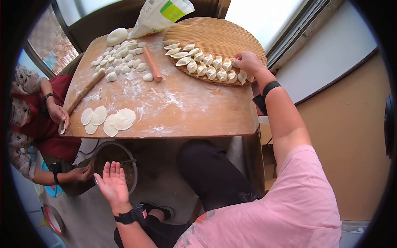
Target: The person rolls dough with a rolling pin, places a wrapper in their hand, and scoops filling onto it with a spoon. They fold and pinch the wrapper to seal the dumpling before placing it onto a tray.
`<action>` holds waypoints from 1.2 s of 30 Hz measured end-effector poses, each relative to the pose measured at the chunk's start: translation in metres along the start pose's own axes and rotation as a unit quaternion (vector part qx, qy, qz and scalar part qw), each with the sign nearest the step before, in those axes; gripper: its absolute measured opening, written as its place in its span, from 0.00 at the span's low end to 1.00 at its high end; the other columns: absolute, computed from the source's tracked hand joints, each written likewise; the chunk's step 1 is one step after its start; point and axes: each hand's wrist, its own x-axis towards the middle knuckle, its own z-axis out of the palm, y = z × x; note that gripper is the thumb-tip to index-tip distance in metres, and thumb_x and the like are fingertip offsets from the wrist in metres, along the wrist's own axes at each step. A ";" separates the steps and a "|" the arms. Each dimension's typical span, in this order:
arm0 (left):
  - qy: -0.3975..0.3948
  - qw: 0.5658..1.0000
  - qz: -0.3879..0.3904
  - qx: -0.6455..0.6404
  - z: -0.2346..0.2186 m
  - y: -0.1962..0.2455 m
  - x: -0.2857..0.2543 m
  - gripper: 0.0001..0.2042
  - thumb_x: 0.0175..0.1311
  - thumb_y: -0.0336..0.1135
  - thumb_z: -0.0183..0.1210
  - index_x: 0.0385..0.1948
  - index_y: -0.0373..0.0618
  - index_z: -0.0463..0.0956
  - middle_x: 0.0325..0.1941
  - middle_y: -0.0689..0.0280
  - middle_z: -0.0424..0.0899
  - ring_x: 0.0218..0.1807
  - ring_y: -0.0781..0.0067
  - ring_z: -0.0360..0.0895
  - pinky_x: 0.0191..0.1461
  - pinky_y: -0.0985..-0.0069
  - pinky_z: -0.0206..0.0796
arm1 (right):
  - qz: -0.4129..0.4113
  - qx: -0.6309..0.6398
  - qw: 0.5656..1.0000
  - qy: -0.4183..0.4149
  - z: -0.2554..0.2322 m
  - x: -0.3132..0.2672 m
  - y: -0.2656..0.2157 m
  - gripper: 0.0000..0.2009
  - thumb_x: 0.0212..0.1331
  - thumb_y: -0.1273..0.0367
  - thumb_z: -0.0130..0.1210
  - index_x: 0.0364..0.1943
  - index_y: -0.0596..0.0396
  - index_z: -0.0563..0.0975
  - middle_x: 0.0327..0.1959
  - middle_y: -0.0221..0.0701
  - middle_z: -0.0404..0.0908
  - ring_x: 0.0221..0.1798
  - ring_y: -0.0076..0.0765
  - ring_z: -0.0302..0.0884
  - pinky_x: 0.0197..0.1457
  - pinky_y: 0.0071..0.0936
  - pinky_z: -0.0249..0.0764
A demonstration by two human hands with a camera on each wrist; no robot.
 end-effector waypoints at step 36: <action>0.043 0.999 0.019 -0.024 0.014 -0.001 -0.019 0.28 0.75 0.59 0.46 0.52 0.39 0.73 0.51 0.57 0.79 0.55 0.61 0.77 0.62 0.64 0.70 | -0.417 0.073 0.906 -0.020 0.157 -0.139 -0.334 0.07 0.58 0.69 0.59 0.33 0.58 0.84 0.39 0.44 0.84 0.42 0.51 0.83 0.48 0.41 0.79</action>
